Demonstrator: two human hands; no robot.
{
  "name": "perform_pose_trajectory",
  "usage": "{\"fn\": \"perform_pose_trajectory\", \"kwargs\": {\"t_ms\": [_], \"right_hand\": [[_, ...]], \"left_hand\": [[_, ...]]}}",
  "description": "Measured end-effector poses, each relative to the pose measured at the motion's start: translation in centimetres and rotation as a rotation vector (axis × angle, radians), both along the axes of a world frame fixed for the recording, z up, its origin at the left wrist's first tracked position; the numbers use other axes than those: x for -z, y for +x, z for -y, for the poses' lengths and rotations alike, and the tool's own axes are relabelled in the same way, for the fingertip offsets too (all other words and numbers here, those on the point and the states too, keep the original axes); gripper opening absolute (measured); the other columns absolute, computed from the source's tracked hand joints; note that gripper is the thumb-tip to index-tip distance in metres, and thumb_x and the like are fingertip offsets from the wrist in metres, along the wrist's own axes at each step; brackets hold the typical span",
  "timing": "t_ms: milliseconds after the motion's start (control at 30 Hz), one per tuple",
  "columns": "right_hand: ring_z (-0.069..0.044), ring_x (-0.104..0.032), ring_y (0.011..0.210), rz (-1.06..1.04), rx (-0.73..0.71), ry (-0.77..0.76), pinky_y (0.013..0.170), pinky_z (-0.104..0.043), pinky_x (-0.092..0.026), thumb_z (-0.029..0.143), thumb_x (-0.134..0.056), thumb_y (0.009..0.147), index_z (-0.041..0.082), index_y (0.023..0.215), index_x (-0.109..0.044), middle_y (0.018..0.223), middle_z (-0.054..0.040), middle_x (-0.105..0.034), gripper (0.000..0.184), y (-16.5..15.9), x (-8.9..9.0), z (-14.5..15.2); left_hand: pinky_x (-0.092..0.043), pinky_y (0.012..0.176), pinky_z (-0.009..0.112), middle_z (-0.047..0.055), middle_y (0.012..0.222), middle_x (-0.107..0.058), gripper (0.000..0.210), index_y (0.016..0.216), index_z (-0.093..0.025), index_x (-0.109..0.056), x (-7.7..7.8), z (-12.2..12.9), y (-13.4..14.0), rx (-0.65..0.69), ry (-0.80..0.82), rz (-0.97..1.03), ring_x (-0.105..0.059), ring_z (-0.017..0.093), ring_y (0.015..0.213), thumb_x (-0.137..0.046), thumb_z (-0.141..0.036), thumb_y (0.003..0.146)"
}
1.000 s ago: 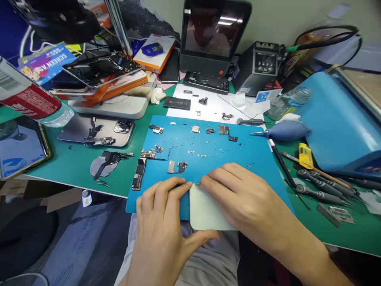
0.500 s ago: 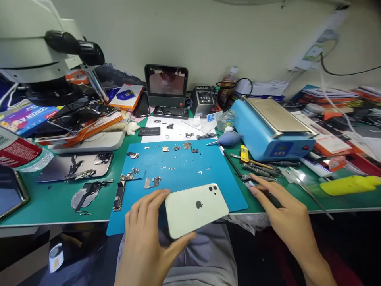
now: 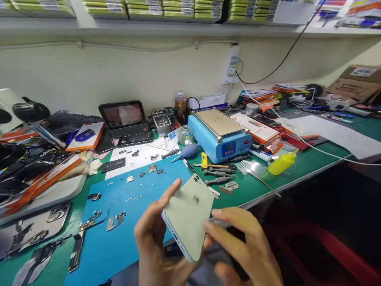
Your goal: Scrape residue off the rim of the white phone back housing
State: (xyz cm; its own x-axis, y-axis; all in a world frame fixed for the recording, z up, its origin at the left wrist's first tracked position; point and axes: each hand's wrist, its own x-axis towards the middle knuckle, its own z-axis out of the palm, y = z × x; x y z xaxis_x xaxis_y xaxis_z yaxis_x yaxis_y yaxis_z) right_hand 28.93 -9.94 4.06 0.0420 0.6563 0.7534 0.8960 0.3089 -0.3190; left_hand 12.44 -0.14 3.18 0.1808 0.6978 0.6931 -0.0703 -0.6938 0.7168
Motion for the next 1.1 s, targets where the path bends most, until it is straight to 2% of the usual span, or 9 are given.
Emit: {"fn": "perform_pose_trajectory", "kwargs": {"t_ms": [167,367,533,600,667,767,867,967,1100], "right_hand": [[-0.028,-0.071,0.134,0.007,0.037,0.074,0.12,-0.051,-0.063,0.05,-0.05,0.119,0.033,0.152,-0.073,0.137,-0.0125,-0.07,0.043,-1.2,0.1,1.2],[-0.032,-0.068,0.141,-0.053,0.044,0.042,0.117,-0.051,-0.065,0.052,-0.049,0.119,0.029,0.151,-0.072,0.147,-0.0148,-0.065,0.045,-0.7,0.0,1.7],[-0.03,-0.07,0.135,-0.133,0.012,0.07,0.109,-0.045,-0.068,0.043,-0.056,0.116,0.028,0.152,-0.071,0.148,-0.0147,-0.063,0.041,0.2,0.3,1.6],[-0.028,-0.069,0.136,-0.178,-0.016,0.087,0.108,-0.041,-0.068,0.041,-0.057,0.117,0.026,0.149,-0.071,0.149,-0.0141,-0.062,0.038,0.3,0.5,1.8],[-0.027,-0.067,0.139,-0.242,-0.023,0.073,0.11,-0.04,-0.067,0.038,-0.058,0.117,0.026,0.146,-0.072,0.15,-0.0132,-0.061,0.034,0.2,0.5,2.2],[-0.025,-0.066,0.138,-0.338,-0.017,0.054,0.114,-0.039,-0.065,0.034,-0.062,0.117,0.027,0.141,-0.072,0.149,-0.012,-0.061,0.027,0.0,0.5,2.9],[-0.021,-0.067,0.136,-0.387,-0.01,0.085,0.117,-0.034,-0.061,0.031,-0.066,0.116,0.028,0.135,-0.074,0.146,-0.0099,-0.062,0.021,-0.1,0.5,3.3],[-0.018,-0.07,0.121,-0.447,0.028,0.163,0.108,-0.029,-0.063,0.029,-0.07,0.114,0.027,0.128,-0.077,0.127,-0.0078,-0.067,0.016,0.0,0.4,3.7],[-0.013,-0.067,0.08,-0.525,0.054,0.181,0.077,-0.025,-0.061,0.031,-0.067,0.116,0.027,0.126,-0.077,0.099,-0.0031,-0.072,0.015,0.0,0.3,4.5]], "left_hand": [[-0.072,0.11,0.048,0.013,0.155,-0.072,0.074,0.157,-0.03,-0.048,-0.3,0.2,1.8,-0.072,0.095,0.027,-0.074,0.032,0.145,-0.09,-0.021,0.096],[-0.071,0.112,0.059,0.01,0.151,-0.075,0.075,0.156,-0.031,-0.052,-0.6,0.4,3.3,-0.173,0.233,0.005,-0.078,0.035,0.138,-0.09,-0.016,0.093],[-0.065,0.121,0.067,0.008,0.158,-0.071,0.07,0.163,-0.038,-0.047,-0.6,1.2,3.7,-0.18,0.33,-0.042,-0.074,0.032,0.143,-0.079,-0.02,0.104],[-0.066,0.121,0.066,0.006,0.157,-0.071,0.064,0.163,-0.04,-0.047,-0.7,1.9,4.0,-0.203,0.344,-0.038,-0.074,0.03,0.144,-0.075,-0.023,0.108],[-0.071,0.115,0.058,0.005,0.154,-0.072,0.064,0.164,-0.041,-0.047,-1.0,2.8,4.5,-0.242,0.326,-0.031,-0.073,0.028,0.144,-0.074,-0.024,0.108],[-0.076,0.102,0.039,0.006,0.159,-0.068,0.073,0.16,-0.037,-0.049,-1.1,3.7,5.2,-0.289,0.321,-0.031,-0.068,0.027,0.152,-0.088,-0.026,0.099],[-0.073,0.108,0.036,0.004,0.16,-0.07,0.081,0.158,-0.032,-0.051,-0.7,2.9,5.5,-0.349,0.415,0.029,-0.071,0.024,0.148,-0.096,-0.027,0.091],[-0.07,0.116,0.041,0.004,0.16,-0.072,0.076,0.152,-0.027,-0.053,0.0,0.5,5.6,-0.317,0.585,0.071,-0.075,0.023,0.142,-0.097,-0.026,0.09],[-0.071,0.115,0.052,0.002,0.158,-0.073,0.073,0.112,-0.026,-0.055,0.6,-1.7,6.9,-0.291,0.75,0.049,-0.08,0.027,0.133,-0.11,-0.016,0.065]]}}
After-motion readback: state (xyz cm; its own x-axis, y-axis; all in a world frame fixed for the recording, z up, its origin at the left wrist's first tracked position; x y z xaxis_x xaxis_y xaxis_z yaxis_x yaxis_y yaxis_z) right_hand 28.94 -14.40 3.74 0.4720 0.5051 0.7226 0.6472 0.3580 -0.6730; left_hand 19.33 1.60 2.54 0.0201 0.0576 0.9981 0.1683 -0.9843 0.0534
